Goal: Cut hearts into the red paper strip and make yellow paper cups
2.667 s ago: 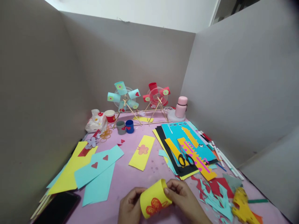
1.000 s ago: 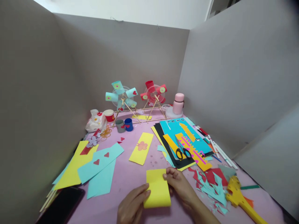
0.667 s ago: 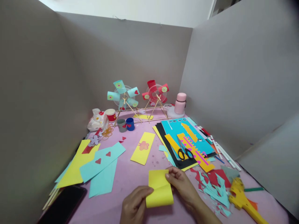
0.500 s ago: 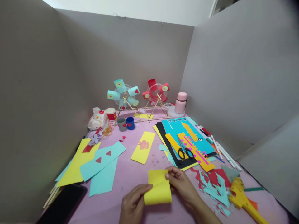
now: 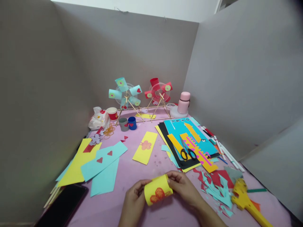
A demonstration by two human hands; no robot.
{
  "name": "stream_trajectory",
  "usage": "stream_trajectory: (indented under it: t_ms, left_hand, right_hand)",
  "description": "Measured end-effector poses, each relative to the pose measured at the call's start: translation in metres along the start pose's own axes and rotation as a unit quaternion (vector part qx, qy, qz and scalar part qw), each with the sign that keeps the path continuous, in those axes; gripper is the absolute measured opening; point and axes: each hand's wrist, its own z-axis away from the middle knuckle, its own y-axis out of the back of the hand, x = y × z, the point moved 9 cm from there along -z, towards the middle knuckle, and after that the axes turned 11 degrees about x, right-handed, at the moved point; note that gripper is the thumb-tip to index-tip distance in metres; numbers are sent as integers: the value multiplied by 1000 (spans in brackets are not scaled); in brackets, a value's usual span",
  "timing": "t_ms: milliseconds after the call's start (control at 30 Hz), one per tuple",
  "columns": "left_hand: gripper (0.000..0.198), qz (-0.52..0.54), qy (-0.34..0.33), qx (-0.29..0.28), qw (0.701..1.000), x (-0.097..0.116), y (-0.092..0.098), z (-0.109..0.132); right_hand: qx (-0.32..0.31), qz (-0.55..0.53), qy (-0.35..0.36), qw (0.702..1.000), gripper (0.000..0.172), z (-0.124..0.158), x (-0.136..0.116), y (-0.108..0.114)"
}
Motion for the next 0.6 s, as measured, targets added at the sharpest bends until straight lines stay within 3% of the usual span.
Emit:
stream_trajectory:
  t_ms: [267, 433, 600]
  left_hand:
    - [37, -14, 44, -8, 999, -13, 3, -11]
    - [24, -31, 38, -40, 998, -7, -2, -8]
    - [26, -56, 23, -25, 998, -3, 0, -8]
  right_hand:
    - [-40, 26, -24, 999, 33, 2, 7, -4]
    - [-14, 34, -32, 999, 35, 0, 12, 1]
    - [19, 35, -45, 998, 32, 0, 12, 3]
